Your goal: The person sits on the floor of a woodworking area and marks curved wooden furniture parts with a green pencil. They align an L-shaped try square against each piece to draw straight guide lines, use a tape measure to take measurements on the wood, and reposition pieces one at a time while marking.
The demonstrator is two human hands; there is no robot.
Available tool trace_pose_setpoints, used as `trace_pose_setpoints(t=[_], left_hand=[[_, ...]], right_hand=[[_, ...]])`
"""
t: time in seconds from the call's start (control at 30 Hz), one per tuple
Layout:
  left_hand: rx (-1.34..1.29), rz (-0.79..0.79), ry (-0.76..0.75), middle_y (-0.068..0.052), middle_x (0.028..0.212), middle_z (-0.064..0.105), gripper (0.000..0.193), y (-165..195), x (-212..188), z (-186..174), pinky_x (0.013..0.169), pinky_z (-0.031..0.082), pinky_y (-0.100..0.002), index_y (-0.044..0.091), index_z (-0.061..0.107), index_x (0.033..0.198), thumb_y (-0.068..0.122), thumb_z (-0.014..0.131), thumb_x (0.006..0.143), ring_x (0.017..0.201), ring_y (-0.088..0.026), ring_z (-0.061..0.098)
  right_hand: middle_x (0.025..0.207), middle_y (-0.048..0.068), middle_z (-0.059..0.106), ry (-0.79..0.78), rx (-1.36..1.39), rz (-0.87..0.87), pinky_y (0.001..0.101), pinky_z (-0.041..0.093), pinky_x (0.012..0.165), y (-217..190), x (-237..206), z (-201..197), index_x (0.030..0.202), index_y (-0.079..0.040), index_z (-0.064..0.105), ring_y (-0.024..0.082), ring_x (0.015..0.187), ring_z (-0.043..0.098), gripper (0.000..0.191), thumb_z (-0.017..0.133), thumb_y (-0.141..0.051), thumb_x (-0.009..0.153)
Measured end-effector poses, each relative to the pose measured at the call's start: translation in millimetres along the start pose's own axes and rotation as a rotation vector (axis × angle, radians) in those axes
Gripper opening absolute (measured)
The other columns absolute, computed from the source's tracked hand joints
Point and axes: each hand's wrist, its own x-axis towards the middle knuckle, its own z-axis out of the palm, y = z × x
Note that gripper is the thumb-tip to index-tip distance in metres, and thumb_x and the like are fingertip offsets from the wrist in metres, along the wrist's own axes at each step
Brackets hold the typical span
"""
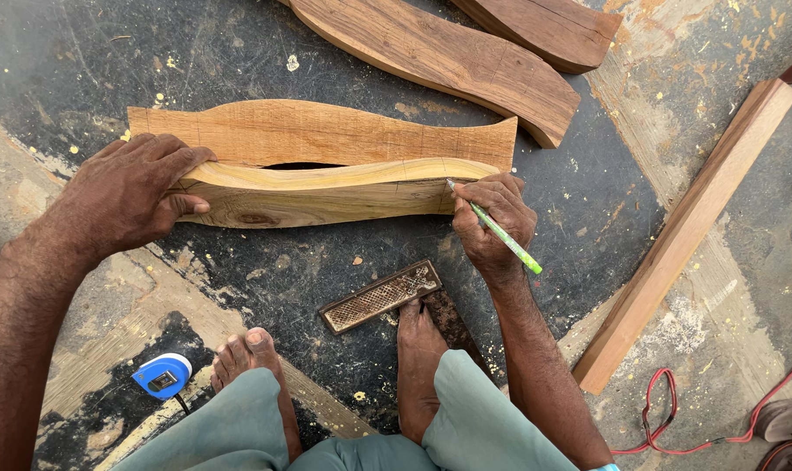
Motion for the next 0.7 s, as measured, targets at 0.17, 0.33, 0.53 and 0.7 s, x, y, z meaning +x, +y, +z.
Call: trace_pose_setpoints(t=[0.17,0.33,0.53,0.7], left_hand=[[-0.001,-0.024,-0.043,-0.007,0.128,0.064,0.071,0,1,-1,0.114,0.045,-0.047,0.022,0.054,0.148,0.053,0.062,0.085,0.127,-0.025,0.058],[-0.014,0.006,-0.027,-0.008,0.130,0.064,0.070,-2,2,0,0.113,0.044,-0.047,0.020,0.053,0.147,0.053,0.060,0.086,0.129,-0.026,0.056],[-0.011,0.017,-0.025,-0.009,0.130,0.063,0.071,-4,2,1,0.115,0.042,-0.048,0.018,0.053,0.147,0.054,0.059,0.086,0.130,-0.027,0.056],[-0.007,0.025,-0.017,-0.009,0.131,0.063,0.072,-5,3,2,0.115,0.042,-0.048,0.018,0.053,0.147,0.056,0.058,0.086,0.131,-0.027,0.055]], right_hand=[[0.094,0.002,0.081,0.016,0.061,0.016,0.0332,0.056,0.092,-13,-1,6,0.104,-0.010,0.077,0.013,0.088,0.075,0.010,0.070,-0.006,0.097],[0.099,0.006,0.078,-0.065,0.027,-0.066,0.0375,0.052,0.096,-30,1,23,0.105,-0.008,0.074,0.020,0.096,0.073,0.017,0.072,-0.004,0.089],[0.100,0.007,0.077,-0.030,0.013,-0.044,0.0380,0.053,0.097,-31,5,30,0.105,-0.009,0.074,0.022,0.098,0.073,0.014,0.075,-0.007,0.092],[0.100,0.007,0.078,-0.037,-0.024,-0.060,0.0385,0.053,0.097,-29,3,31,0.105,-0.008,0.074,0.022,0.098,0.073,0.012,0.075,-0.009,0.093]])
